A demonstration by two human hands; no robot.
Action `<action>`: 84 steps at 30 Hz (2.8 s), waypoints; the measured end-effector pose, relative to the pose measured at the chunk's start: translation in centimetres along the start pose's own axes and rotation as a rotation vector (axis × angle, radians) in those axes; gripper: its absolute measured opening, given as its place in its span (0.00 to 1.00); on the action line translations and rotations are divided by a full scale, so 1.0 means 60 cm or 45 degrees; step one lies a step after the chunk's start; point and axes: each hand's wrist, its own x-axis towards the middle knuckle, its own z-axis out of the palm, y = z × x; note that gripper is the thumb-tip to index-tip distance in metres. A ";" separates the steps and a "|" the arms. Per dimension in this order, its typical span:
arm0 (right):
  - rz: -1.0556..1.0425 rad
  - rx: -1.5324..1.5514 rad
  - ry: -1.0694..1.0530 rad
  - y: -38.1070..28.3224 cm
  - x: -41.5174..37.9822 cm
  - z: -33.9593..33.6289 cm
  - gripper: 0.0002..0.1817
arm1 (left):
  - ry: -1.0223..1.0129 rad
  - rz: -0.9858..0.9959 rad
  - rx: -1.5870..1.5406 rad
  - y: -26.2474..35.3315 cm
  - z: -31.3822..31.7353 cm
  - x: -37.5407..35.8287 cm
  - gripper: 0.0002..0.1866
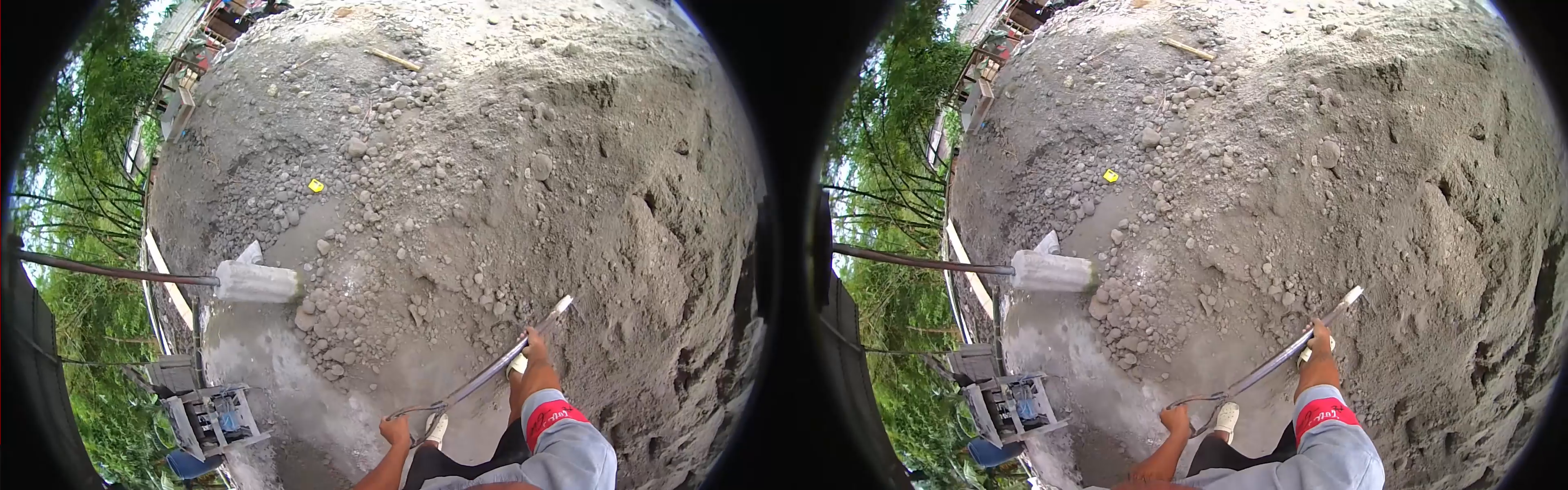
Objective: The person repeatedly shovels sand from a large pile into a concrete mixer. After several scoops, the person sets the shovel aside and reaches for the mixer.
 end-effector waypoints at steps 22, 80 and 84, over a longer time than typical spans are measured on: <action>0.017 0.523 -0.204 0.428 -0.380 -0.052 0.04 | -0.334 0.274 -0.132 -0.009 -0.553 0.182 0.16; -0.224 0.228 -0.213 0.543 -0.624 -0.376 0.06 | -1.693 -0.306 -0.453 -0.036 -0.780 -0.209 0.07; -0.360 0.022 -0.394 0.407 -0.689 -0.208 0.11 | -1.665 -0.705 -1.013 0.033 -0.701 -0.189 0.08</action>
